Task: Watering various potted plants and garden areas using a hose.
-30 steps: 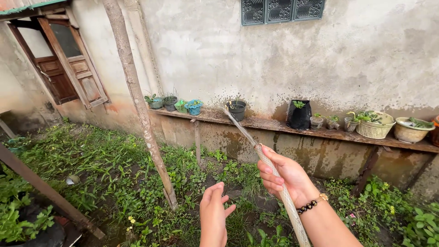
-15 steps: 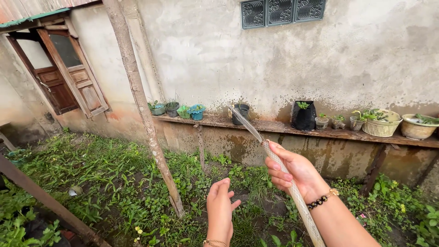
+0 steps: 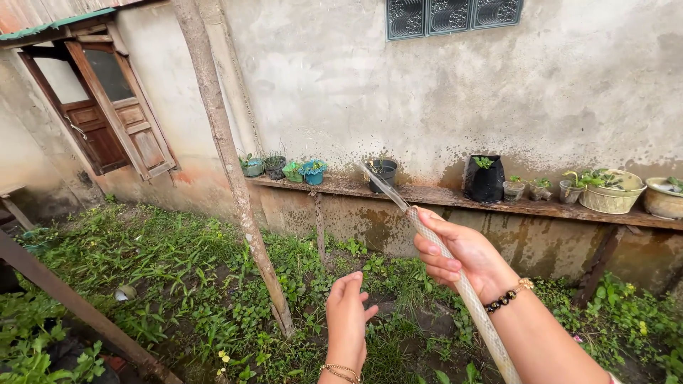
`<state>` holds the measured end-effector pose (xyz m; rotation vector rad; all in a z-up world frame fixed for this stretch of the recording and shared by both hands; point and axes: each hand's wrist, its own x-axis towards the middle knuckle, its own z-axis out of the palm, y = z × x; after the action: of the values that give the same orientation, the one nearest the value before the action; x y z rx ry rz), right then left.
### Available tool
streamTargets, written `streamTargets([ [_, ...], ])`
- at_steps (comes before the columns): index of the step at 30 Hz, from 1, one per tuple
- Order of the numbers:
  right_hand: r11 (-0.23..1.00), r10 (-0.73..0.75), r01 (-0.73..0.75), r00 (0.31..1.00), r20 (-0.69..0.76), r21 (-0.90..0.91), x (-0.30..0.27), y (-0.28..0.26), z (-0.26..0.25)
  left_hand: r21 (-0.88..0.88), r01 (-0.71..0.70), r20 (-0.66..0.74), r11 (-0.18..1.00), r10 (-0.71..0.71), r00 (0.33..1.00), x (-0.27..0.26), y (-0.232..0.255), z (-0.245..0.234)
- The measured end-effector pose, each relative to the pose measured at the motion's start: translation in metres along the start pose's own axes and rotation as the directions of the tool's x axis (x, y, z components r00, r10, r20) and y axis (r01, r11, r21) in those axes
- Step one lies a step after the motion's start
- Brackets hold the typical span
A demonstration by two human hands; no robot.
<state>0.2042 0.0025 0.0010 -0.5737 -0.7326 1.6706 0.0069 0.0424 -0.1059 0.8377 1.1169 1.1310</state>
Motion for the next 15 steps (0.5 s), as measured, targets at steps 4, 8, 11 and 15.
streamTargets([
  [4,1.0,-0.001,0.001,1.0,0.0,-0.027,0.005,-0.004,0.004,-0.001,-0.011,-0.007,1.0,0.011,1.0,0.0,0.003,0.0],
  [8,0.998,0.012,-0.013,1.0,-0.007,-0.054,0.011,-0.006,0.002,0.004,-0.008,-0.022,1.0,0.009,1.0,-0.005,0.007,-0.001],
  [11,0.997,0.028,-0.029,0.999,-0.021,-0.066,0.015,-0.005,0.002,0.0,-0.008,-0.034,1.0,0.008,0.999,-0.003,0.006,-0.004],
  [15,0.996,0.043,-0.045,0.999,-0.023,-0.076,0.023,-0.006,-0.002,-0.009,-0.02,-0.05,1.0,0.019,0.999,0.012,0.012,-0.006],
])
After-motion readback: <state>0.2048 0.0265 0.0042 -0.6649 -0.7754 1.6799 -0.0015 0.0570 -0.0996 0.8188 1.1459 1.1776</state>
